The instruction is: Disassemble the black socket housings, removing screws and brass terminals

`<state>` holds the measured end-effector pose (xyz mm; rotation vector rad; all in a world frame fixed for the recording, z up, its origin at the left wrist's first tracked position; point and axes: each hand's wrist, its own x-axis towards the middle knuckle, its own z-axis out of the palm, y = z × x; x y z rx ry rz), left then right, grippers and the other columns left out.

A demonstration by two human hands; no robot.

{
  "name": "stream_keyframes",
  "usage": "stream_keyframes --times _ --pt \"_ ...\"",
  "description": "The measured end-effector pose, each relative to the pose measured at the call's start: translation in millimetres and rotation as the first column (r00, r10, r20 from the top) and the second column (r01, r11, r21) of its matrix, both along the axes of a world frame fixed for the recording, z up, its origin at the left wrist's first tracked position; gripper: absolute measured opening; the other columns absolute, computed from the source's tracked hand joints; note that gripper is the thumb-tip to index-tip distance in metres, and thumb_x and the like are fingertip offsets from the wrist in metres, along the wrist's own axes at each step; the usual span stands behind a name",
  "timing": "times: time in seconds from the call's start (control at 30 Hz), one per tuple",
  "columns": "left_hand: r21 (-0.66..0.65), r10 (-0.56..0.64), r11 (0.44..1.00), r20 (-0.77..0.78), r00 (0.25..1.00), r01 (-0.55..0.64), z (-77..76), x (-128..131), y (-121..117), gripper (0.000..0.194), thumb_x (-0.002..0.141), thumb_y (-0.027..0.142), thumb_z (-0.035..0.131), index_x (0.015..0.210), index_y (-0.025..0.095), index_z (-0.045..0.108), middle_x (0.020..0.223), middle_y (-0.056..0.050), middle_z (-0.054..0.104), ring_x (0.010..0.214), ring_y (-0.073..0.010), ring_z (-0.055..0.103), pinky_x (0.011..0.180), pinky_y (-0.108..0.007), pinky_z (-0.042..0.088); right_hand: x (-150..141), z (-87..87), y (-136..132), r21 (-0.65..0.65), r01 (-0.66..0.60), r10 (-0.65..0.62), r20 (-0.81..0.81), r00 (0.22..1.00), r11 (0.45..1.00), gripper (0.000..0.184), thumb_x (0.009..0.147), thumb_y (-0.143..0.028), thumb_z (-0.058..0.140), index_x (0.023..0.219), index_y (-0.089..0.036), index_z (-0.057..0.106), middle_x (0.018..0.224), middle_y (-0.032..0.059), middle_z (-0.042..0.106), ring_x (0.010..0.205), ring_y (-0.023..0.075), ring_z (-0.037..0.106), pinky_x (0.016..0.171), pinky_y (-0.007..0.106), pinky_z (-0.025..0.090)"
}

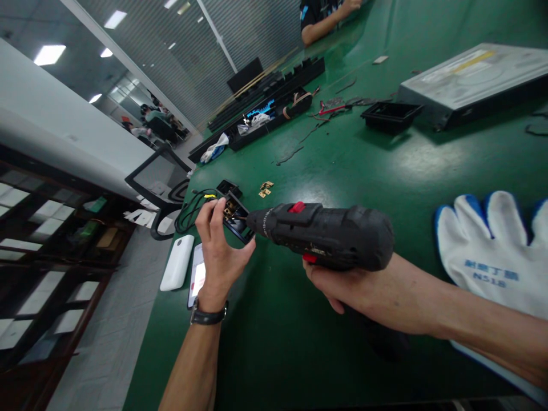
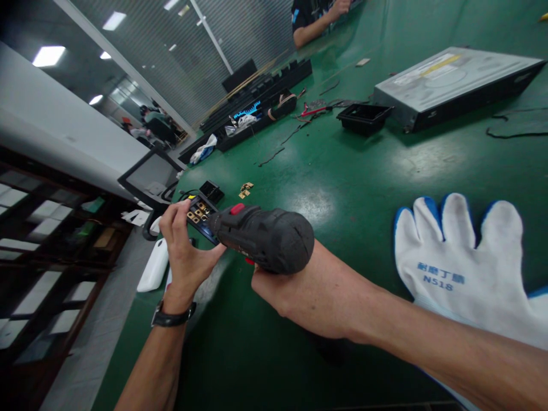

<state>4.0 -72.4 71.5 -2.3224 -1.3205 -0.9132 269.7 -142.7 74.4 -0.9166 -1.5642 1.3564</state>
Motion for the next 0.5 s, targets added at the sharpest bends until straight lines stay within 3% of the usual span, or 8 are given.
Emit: stream_keyframes --times 0.23,0.37,0.5 --pt "-0.067 -0.054 0.996 -0.048 0.997 0.051 -3.2 -1.9 1.4 0.100 0.077 0.018 0.081 0.161 0.026 0.027 0.156 -0.016 0.039 0.149 -0.0343 0.040 0.124 -0.057 0.039 3.4 15.6 -9.3 -0.023 0.028 -0.028 0.020 0.999 0.999 0.013 0.082 -0.018 0.063 0.080 -0.027 0.071 0.056 -0.0038 0.057 0.053 0.0157 0.055 0.053 0.028 0.048" --pt "-0.248 -0.106 0.965 -0.094 0.990 0.079 2.0 -4.0 3.7 0.107 0.076 0.014 0.079 0.164 0.027 0.018 0.163 -0.017 0.034 0.154 -0.0351 0.035 0.125 -0.058 0.037 7.4 12.9 -7.2 0.051 0.027 -0.030 0.054 0.998 0.998 0.007 0.080 -0.020 0.068 0.080 -0.026 0.071 0.064 -0.0017 0.066 0.060 0.0180 0.060 0.053 0.029 0.049" --pt "-0.379 -0.144 0.920 -0.091 0.985 0.099 8.0 -6.7 6.9 0.105 0.075 0.012 0.077 0.164 0.030 0.022 0.164 -0.014 0.032 0.155 -0.0336 0.034 0.125 -0.056 0.037 14.1 16.6 -3.1 0.116 -0.018 -0.002 0.166 0.986 0.993 0.010 0.081 -0.016 0.063 0.081 -0.024 0.071 0.073 -0.0008 0.073 0.061 0.0156 0.061 0.056 0.027 0.048"
